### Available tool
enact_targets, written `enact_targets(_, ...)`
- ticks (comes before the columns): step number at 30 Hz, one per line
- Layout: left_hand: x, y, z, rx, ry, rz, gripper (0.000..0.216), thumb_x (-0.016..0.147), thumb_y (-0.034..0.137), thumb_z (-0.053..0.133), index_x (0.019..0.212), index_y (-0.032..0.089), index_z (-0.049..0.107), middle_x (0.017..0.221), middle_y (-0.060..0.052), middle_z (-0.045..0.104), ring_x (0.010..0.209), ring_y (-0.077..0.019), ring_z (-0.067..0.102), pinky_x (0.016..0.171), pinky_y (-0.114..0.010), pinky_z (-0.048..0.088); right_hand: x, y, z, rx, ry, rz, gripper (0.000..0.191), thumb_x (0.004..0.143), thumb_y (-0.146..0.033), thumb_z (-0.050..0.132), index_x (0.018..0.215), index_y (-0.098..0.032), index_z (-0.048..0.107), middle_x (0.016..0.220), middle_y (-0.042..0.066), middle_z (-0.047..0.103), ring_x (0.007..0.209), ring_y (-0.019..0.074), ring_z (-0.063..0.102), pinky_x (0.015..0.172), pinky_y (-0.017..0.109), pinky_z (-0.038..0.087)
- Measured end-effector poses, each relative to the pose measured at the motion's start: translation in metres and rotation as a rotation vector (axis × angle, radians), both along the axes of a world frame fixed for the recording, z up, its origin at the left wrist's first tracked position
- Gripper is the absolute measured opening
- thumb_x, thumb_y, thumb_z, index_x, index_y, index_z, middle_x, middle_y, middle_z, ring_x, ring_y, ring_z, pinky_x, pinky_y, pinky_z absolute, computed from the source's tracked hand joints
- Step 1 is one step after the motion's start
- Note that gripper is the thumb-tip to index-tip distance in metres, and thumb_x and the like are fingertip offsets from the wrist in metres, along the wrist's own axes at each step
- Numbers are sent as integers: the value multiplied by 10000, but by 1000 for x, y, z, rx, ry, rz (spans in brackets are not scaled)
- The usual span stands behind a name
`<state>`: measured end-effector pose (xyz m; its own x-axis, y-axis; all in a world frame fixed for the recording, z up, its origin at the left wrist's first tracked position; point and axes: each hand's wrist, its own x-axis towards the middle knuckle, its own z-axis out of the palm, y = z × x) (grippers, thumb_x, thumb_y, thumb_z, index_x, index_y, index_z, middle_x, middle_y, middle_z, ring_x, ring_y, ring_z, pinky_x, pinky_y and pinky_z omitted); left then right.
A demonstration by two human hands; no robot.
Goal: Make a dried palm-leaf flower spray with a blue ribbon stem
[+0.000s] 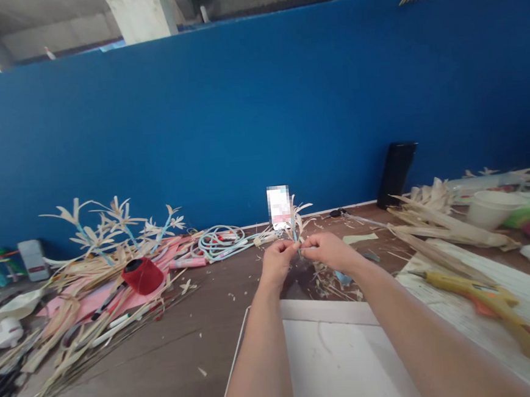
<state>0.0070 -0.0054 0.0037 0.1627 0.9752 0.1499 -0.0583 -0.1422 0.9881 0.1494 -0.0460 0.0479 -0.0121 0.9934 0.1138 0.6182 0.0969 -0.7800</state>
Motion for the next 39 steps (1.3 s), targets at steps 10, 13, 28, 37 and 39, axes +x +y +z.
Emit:
enact_targets(10, 0, 0, 1, 75, 94, 99, 253, 617, 385, 655, 710, 149, 659, 663, -6, 595, 619, -111, 482, 608, -230, 353, -3, 5, -5, 29, -132, -44, 241, 658, -364, 515, 664, -160, 643, 485, -23, 511, 467, 101, 411, 452, 225, 268)
enact_targets(13, 0, 0, 2, 88, 122, 131, 246, 638, 379, 636, 712, 145, 646, 654, -9, 587, 623, -116, 486, 618, -239, 364, -6, 4, -5, 103, -181, -40, 225, 683, -343, 496, 662, -171, 640, 528, -11, 547, 509, 112, 444, 485, 228, 281)
enact_targets(28, 3, -5, 17, 247, 217, 269, 141, 687, 288, 596, 692, 148, 612, 705, -27, 583, 675, -132, 517, 653, -256, 397, -19, 0, -1, 217, -114, -49, 199, 711, -311, 488, 676, -183, 637, 595, -6, 593, 557, 120, 475, 523, 224, 312)
enact_targets(37, 9, -5, 12, 234, 230, 331, 102, 677, 256, 591, 667, 155, 603, 695, -26, 580, 686, -138, 520, 668, -266, 405, -20, -1, 4, 134, -117, -43, 262, 713, -356, 472, 629, -160, 623, 516, -17, 522, 498, 104, 405, 488, 228, 273)
enact_targets(39, 10, -5, 10, 224, 215, 338, 94, 670, 251, 594, 658, 159, 606, 680, -22, 574, 674, -136, 516, 661, -264, 403, -21, -1, 4, 121, -146, -72, 241, 698, -339, 479, 610, -160, 614, 509, -14, 519, 497, 106, 405, 488, 231, 269)
